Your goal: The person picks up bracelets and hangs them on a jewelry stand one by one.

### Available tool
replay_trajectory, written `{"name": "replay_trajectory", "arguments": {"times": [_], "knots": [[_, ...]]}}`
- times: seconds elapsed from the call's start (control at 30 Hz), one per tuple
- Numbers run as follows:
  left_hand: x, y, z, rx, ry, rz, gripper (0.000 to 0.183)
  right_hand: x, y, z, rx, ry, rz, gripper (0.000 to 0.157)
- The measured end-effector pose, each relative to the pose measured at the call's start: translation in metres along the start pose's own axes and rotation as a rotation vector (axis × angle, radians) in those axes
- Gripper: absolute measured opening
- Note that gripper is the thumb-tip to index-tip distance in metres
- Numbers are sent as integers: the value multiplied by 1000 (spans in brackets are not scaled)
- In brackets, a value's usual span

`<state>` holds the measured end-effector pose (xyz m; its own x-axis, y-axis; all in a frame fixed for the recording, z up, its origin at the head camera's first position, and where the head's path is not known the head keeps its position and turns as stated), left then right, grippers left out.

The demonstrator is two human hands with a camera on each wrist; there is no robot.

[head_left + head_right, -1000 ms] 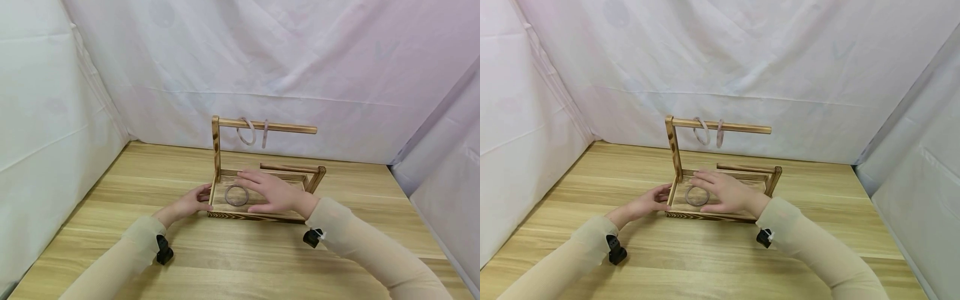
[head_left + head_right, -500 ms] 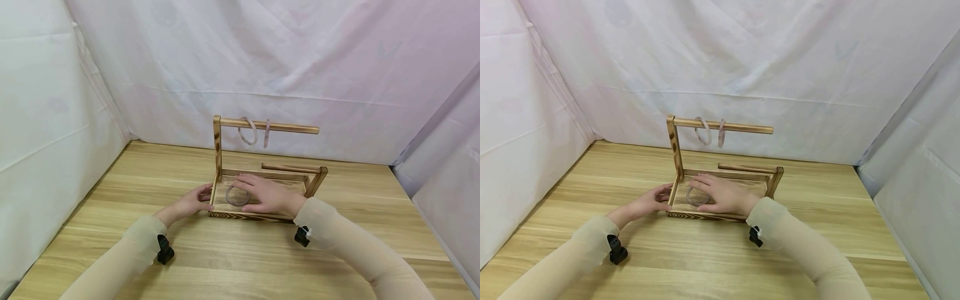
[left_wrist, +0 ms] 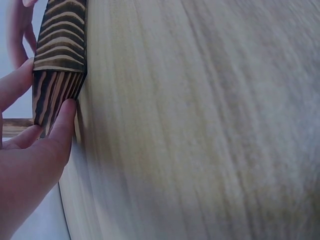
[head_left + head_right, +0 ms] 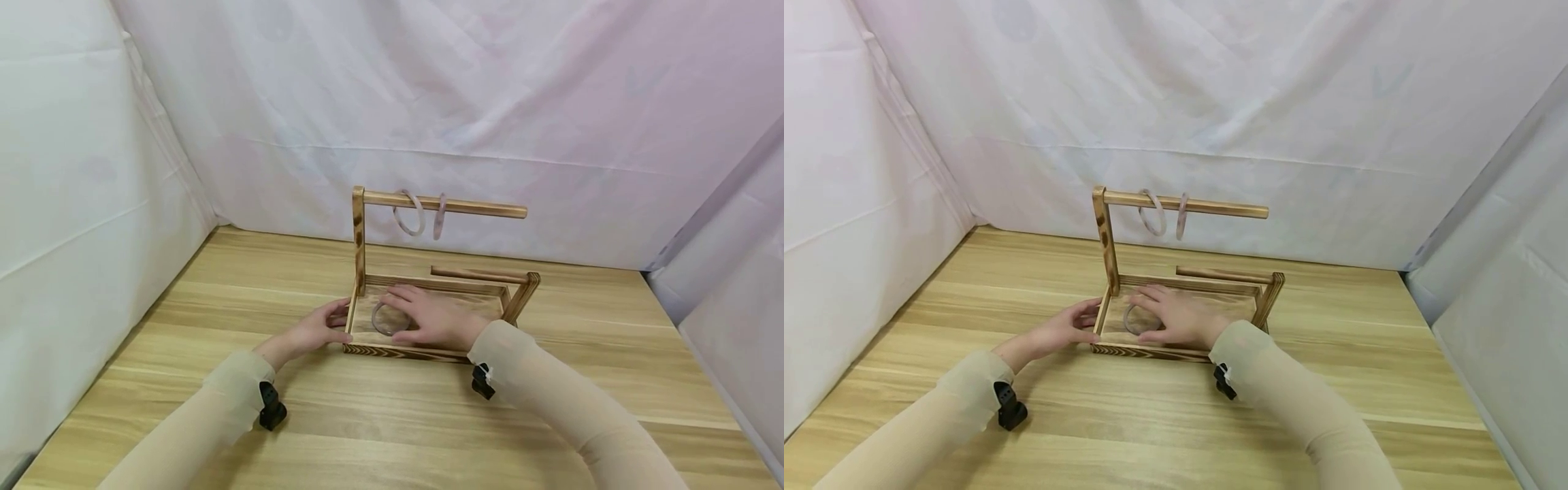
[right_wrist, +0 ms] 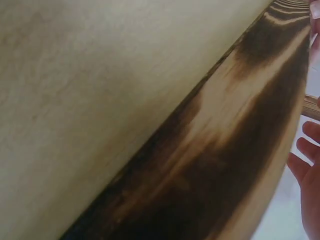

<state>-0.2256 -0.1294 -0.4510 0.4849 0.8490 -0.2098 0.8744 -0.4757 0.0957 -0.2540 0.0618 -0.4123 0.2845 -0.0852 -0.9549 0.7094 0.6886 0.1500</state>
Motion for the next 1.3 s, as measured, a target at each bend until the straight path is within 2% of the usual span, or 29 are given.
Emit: {"name": "replay_trajectory", "arguments": {"times": [0.6,0.8,1.07,1.3], "knots": [[1,0,-5,-7,-6,12,81,15,-20,-3,68,81,100,84],[1,1,-5,-6,-8,16,80,19,-27,-3,88,110,102,85],[1,0,-4,-15,-1,12,81,21,-32,2,56,168,89,76],[1,-1,-3,-8,-23,14,80,17,-34,7,84,177,123,68]]}}
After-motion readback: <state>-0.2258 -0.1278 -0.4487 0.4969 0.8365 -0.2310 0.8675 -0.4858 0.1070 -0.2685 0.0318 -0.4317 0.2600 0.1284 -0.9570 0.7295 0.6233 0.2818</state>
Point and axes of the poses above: each hand's wrist, its own y-axis away from the middle knuckle, its own x-axis out of the palm, z = x × y, the point moved 6 cm from there along -y, towards the middle knuckle, and after that the axes turned 11 degrees about x, right-handed, at the moved point
